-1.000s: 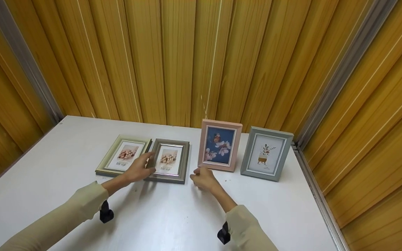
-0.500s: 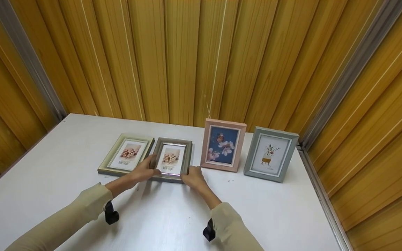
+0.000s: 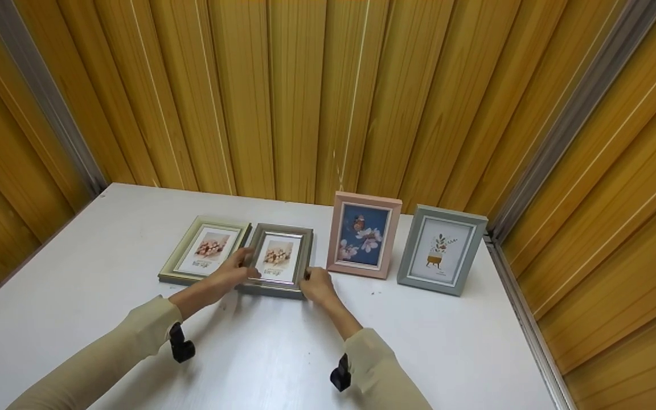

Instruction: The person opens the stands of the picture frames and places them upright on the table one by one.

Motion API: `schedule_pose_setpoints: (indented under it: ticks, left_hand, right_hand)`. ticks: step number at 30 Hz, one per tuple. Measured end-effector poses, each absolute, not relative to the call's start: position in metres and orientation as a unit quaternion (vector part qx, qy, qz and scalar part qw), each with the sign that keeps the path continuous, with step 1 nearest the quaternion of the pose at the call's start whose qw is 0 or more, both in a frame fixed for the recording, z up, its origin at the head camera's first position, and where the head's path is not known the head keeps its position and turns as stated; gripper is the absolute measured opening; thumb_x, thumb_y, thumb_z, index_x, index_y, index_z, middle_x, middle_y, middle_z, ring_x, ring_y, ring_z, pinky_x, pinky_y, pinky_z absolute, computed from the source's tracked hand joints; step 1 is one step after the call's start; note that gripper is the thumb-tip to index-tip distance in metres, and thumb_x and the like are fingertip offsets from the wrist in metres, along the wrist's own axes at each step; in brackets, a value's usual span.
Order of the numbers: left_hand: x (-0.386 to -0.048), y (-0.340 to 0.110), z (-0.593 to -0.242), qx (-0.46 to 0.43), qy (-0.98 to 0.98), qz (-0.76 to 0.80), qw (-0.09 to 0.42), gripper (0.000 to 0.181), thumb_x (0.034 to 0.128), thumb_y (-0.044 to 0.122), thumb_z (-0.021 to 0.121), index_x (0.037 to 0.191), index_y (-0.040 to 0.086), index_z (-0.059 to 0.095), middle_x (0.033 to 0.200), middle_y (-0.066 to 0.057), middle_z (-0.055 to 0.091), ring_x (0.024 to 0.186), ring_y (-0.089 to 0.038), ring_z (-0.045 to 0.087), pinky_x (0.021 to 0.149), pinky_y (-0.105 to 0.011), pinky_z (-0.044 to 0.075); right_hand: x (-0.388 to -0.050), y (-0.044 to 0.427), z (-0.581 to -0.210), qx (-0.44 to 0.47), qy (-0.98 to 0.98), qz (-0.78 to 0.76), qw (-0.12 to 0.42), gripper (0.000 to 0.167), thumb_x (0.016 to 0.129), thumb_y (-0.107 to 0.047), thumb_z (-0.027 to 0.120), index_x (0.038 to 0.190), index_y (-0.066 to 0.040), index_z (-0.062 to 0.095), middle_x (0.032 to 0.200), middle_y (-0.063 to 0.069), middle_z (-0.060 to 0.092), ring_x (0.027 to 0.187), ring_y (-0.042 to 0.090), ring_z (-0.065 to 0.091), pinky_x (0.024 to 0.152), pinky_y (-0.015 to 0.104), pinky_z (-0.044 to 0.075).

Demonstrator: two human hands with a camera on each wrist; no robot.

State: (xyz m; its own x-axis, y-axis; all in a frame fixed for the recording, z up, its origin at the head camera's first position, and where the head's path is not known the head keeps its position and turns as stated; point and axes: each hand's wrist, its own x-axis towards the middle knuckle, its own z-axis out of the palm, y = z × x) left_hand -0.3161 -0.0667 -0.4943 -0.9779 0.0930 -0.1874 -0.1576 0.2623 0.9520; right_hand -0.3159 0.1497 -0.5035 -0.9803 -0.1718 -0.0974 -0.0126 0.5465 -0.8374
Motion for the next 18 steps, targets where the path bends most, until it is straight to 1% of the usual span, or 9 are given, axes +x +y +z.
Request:
schedule_pose_setpoints:
  ticks: [2, 5, 6, 9, 11, 12, 15, 17, 18]
  left_hand:
    - [-0.316, -0.067, -0.493, -0.027, 0.787, 0.609, 0.099, 0.08, 0.0804, 0.003, 0.066, 0.154, -0.001, 0.035, 0.161, -0.03, 0.034, 0.149, -0.046, 0.035, 0.12, -0.055, 0.035]
    - [-0.314, -0.07, -0.493, -0.036, 0.778, 0.62, 0.092, 0.075, 0.0824, 0.001, 0.063, 0.152, -0.001, 0.038, 0.157, -0.03, 0.039, 0.142, -0.044, 0.044, 0.113, -0.051, 0.045]
    - [-0.315, -0.071, -0.493, -0.036, 0.777, 0.623, 0.085, 0.072, 0.0827, -0.001, 0.062, 0.151, -0.001, 0.039, 0.155, -0.03, 0.042, 0.139, -0.044, 0.048, 0.109, -0.049, 0.049]
    - [-0.314, -0.074, -0.493, -0.042, 0.77, 0.633, 0.059, 0.067, 0.0825, -0.007, 0.057, 0.148, -0.001, 0.044, 0.147, -0.029, 0.049, 0.131, -0.041, 0.055, 0.096, -0.042, 0.055]
    - [-0.315, -0.076, -0.491, -0.05, 0.764, 0.643, 0.037, 0.068, 0.0798, -0.011, 0.053, 0.147, 0.0, 0.046, 0.144, -0.028, 0.052, 0.131, -0.041, 0.055, 0.094, -0.04, 0.054]
    - [-0.315, -0.077, -0.49, -0.055, 0.759, 0.648, 0.027, 0.071, 0.0777, -0.014, 0.052, 0.147, 0.0, 0.045, 0.144, -0.027, 0.052, 0.133, -0.041, 0.054, 0.094, -0.04, 0.054]
    - [-0.316, -0.078, -0.485, -0.074, 0.746, 0.662, 0.001, 0.077, 0.075, -0.017, 0.051, 0.149, 0.003, 0.041, 0.144, -0.027, 0.052, 0.137, -0.042, 0.052, 0.099, -0.043, 0.054]
    - [-0.317, -0.079, -0.479, -0.08, 0.738, 0.67, -0.007, 0.08, 0.076, -0.018, 0.052, 0.151, 0.005, 0.037, 0.144, -0.027, 0.052, 0.137, -0.042, 0.052, 0.101, -0.045, 0.053]
    - [-0.317, -0.079, -0.477, -0.081, 0.735, 0.673, -0.009, 0.081, 0.0768, -0.018, 0.054, 0.152, 0.005, 0.035, 0.142, -0.028, 0.053, 0.136, -0.041, 0.054, 0.101, -0.044, 0.053]
  right_hand:
    - [-0.314, 0.149, -0.502, -0.047, 0.876, -0.472, 0.082, 0.023, 0.092, 0.004, 0.057, 0.109, 0.01, 0.07, 0.083, 0.005, 0.065, 0.075, 0.012, 0.054, 0.065, 0.019, 0.047]
    - [-0.313, 0.15, -0.502, -0.051, 0.884, -0.46, 0.066, 0.021, 0.09, 0.006, 0.058, 0.105, 0.01, 0.071, 0.082, 0.007, 0.066, 0.072, 0.012, 0.055, 0.062, 0.019, 0.047]
    - [-0.312, 0.15, -0.503, -0.053, 0.885, -0.459, 0.058, 0.021, 0.089, 0.007, 0.058, 0.105, 0.01, 0.071, 0.082, 0.008, 0.066, 0.071, 0.011, 0.055, 0.06, 0.019, 0.047]
    - [-0.313, 0.15, -0.503, -0.053, 0.881, -0.468, 0.041, 0.028, 0.088, 0.009, 0.058, 0.113, 0.012, 0.07, 0.09, 0.016, 0.071, 0.072, 0.011, 0.058, 0.059, 0.019, 0.049]
    - [-0.313, 0.151, -0.502, -0.05, 0.872, -0.485, 0.035, 0.034, 0.089, 0.01, 0.057, 0.121, 0.013, 0.067, 0.098, 0.022, 0.072, 0.073, 0.012, 0.061, 0.06, 0.021, 0.053]
    - [-0.313, 0.151, -0.5, -0.046, 0.869, -0.491, 0.035, 0.036, 0.089, 0.01, 0.057, 0.124, 0.012, 0.066, 0.102, 0.023, 0.072, 0.074, 0.012, 0.062, 0.061, 0.023, 0.055]
    - [-0.312, 0.152, -0.496, -0.038, 0.86, -0.508, 0.038, 0.039, 0.091, 0.01, 0.057, 0.13, 0.012, 0.062, 0.11, 0.027, 0.071, 0.079, 0.016, 0.065, 0.066, 0.029, 0.06]
    - [-0.311, 0.152, -0.493, -0.034, 0.855, -0.516, 0.039, 0.04, 0.092, 0.01, 0.057, 0.132, 0.013, 0.06, 0.115, 0.028, 0.07, 0.087, 0.02, 0.068, 0.071, 0.031, 0.061]
    - [-0.31, 0.152, -0.491, -0.032, 0.852, -0.522, 0.04, 0.041, 0.092, 0.011, 0.057, 0.132, 0.013, 0.059, 0.117, 0.029, 0.069, 0.092, 0.023, 0.069, 0.072, 0.03, 0.061]
